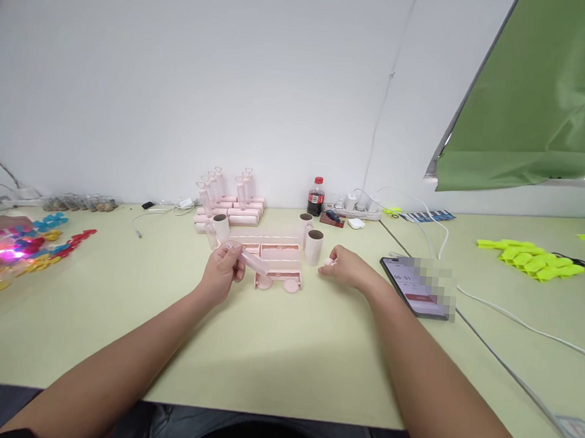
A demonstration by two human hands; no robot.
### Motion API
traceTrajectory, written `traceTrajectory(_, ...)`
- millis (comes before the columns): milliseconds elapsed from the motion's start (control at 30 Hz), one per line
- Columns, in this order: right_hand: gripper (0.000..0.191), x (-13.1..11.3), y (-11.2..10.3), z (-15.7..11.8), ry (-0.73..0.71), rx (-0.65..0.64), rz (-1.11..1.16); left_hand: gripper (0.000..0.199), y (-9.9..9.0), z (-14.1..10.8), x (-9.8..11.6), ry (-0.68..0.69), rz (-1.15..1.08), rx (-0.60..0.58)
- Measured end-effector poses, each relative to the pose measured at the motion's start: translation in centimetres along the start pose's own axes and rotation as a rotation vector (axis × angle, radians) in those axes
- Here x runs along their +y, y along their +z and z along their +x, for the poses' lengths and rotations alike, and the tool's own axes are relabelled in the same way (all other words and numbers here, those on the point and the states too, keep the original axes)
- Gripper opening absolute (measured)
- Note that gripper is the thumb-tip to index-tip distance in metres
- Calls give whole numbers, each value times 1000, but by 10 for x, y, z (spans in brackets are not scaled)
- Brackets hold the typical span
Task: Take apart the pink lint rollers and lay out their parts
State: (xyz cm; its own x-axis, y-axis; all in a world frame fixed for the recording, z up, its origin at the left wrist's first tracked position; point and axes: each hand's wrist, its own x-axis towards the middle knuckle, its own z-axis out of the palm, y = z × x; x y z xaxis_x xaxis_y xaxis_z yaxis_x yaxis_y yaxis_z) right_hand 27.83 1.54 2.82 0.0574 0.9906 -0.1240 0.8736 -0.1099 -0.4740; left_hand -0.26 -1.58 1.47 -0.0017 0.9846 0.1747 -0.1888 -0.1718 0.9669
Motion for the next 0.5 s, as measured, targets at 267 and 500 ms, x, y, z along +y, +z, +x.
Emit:
traceTrajectory(267, 17, 1, -2, 1, -23, -37, 1, 44, 0, 1, -1, 7, -8, 7)
traceTrajectory(500, 23, 0, 7, 1, -101, -80, -66, 45, 0, 0, -1, 3, 0, 7)
